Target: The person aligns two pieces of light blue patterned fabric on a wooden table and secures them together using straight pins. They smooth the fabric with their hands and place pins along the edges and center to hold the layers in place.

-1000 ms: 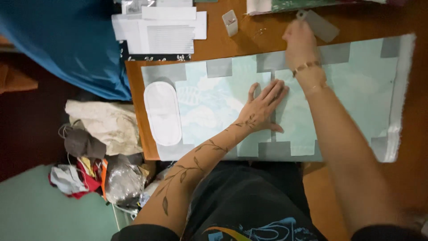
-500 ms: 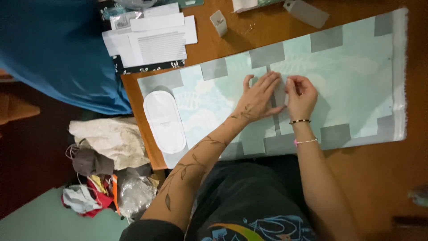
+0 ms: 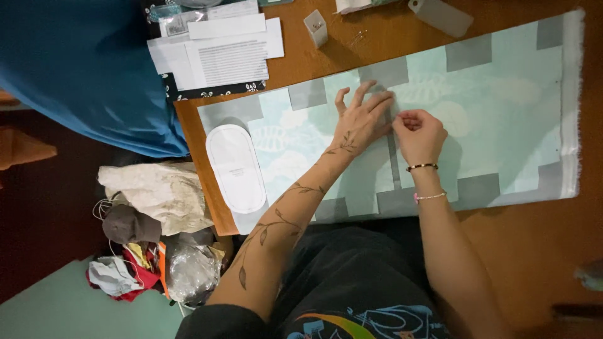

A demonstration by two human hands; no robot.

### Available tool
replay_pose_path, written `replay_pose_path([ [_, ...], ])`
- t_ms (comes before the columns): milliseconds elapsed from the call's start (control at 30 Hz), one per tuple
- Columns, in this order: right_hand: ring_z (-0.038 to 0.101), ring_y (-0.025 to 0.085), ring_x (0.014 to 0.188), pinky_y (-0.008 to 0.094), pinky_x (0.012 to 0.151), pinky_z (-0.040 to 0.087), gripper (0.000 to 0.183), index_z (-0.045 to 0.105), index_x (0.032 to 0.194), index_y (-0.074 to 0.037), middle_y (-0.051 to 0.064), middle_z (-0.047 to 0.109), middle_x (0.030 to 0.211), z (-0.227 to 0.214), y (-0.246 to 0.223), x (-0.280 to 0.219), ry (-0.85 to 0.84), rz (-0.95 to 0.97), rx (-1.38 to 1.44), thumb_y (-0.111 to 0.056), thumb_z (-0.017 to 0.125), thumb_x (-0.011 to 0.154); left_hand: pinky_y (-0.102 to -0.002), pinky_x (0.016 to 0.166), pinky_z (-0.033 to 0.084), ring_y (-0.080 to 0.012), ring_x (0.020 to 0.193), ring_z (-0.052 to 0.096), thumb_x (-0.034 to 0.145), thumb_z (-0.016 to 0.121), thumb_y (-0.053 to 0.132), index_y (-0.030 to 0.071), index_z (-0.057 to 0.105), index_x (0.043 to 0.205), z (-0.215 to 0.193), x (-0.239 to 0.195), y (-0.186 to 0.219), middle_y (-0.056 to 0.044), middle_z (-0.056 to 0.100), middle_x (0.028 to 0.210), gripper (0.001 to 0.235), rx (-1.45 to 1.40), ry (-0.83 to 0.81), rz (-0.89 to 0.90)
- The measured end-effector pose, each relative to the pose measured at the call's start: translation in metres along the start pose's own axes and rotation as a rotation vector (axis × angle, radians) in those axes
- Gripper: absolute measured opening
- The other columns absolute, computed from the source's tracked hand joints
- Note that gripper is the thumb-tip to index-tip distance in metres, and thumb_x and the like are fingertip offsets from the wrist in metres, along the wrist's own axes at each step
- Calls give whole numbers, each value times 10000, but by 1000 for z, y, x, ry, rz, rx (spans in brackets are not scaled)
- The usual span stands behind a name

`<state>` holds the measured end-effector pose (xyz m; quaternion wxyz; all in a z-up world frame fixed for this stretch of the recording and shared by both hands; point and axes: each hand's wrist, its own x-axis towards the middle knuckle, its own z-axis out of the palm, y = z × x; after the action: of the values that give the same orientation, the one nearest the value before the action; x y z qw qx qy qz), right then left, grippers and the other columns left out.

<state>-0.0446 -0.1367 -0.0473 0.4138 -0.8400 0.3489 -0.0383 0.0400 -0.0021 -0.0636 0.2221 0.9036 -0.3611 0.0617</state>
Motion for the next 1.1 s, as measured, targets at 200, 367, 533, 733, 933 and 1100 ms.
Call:
replay_pose_path([
  [200,694,177,672,320,641,543,105,773,878,-152,14,718,741,-3,-7,7,-46,63,-59,-225,783,804,-593,1155,160,-193,1338,488,747,795,407,191,655,1190,8,-6,-2,34,633,1271,513,-41,66,21],
  [367,698,195,663,331,636,540,118,773,860,-181,8,712,724,-2,-1,8,-57,87,-84,-276,782,790,-594,1188,180,-162,1288,539,842,725,409,176,646,1197,4,-6,2,28,629,1282,432,-10,116,75],
  [533,714,256,697,354,629,539,131,775,889,-120,67,720,743,0,1,12,-71,20,-111,-229,780,816,-576,1179,231,-168,1242,566,875,709,435,173,650,1199,19,-8,-6,20,639,1244,420,-12,141,119],
  [733,710,221,695,342,652,545,142,778,917,-111,50,730,764,0,-2,10,-76,46,-95,-219,767,825,-532,1128,301,-140,1215,589,882,720,447,218,638,1229,22,-11,-10,49,655,1226,424,-51,174,137],
  [933,731,288,733,385,660,551,111,773,943,-84,92,738,782,3,-4,5,-38,-24,-138,-169,773,870,-496,1154,300,-119,1227,574,941,670,347,212,650,1237,9,-12,-8,90,661,1240,326,-136,87,124],
  [1100,731,290,789,427,703,556,86,778,932,-146,56,743,808,1,-19,1,-22,20,-132,-218,763,886,-488,1154,262,-77,1240,553,927,693,382,268,607,1310,16,-15,-9,120,648,1274,409,-91,62,95],
])
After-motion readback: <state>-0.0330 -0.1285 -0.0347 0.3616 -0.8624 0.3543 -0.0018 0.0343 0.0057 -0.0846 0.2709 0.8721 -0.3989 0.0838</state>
